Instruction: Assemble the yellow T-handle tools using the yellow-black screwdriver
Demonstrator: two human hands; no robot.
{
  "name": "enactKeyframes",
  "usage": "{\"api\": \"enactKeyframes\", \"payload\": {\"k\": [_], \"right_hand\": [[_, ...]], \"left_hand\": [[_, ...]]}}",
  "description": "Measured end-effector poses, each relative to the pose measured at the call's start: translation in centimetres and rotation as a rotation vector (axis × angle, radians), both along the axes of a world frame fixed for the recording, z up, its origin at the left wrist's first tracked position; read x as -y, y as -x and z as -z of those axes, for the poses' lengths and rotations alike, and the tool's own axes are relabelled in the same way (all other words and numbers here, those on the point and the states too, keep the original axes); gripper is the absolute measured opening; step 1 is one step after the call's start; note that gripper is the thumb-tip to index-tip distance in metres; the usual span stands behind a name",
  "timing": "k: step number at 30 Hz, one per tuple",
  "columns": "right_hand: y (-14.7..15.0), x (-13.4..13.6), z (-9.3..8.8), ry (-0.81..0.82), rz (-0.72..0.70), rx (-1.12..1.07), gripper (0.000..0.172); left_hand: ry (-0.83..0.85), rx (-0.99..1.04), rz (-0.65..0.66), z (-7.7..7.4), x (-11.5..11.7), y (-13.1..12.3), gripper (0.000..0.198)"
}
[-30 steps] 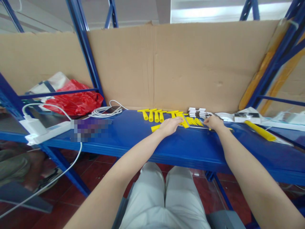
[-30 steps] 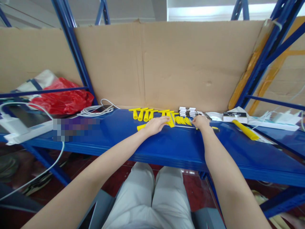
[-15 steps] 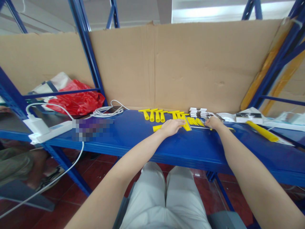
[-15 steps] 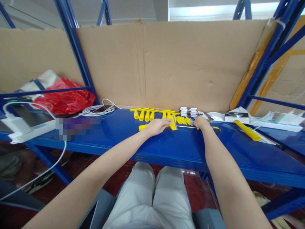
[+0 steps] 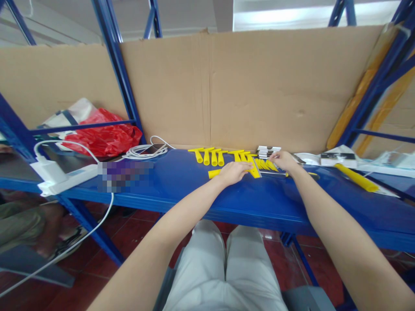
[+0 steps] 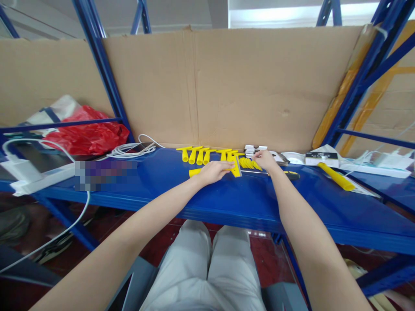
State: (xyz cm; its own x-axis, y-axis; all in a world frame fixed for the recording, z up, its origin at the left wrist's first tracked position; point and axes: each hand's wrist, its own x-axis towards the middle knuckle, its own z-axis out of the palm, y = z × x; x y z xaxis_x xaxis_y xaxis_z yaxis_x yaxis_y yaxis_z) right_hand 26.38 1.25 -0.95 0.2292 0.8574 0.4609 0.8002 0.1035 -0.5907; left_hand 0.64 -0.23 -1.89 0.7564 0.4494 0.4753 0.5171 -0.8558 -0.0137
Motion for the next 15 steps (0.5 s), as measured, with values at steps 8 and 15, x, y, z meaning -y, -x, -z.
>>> {"api": "enactKeyframes", "payload": {"k": [8,15], "right_hand": [[6.9,1.4,-1.1,-0.074,-0.235,-0.11,0.01],[7.1,1.2,-1.0,-0.06,-0.204,0.024,0.011]], "left_hand": [[0.012,-0.032,0.004,-0.6,0.7,-0.1,0.035],[-0.027,-0.031,0.003,-0.6,0.8,-0.1,0.035]]}}
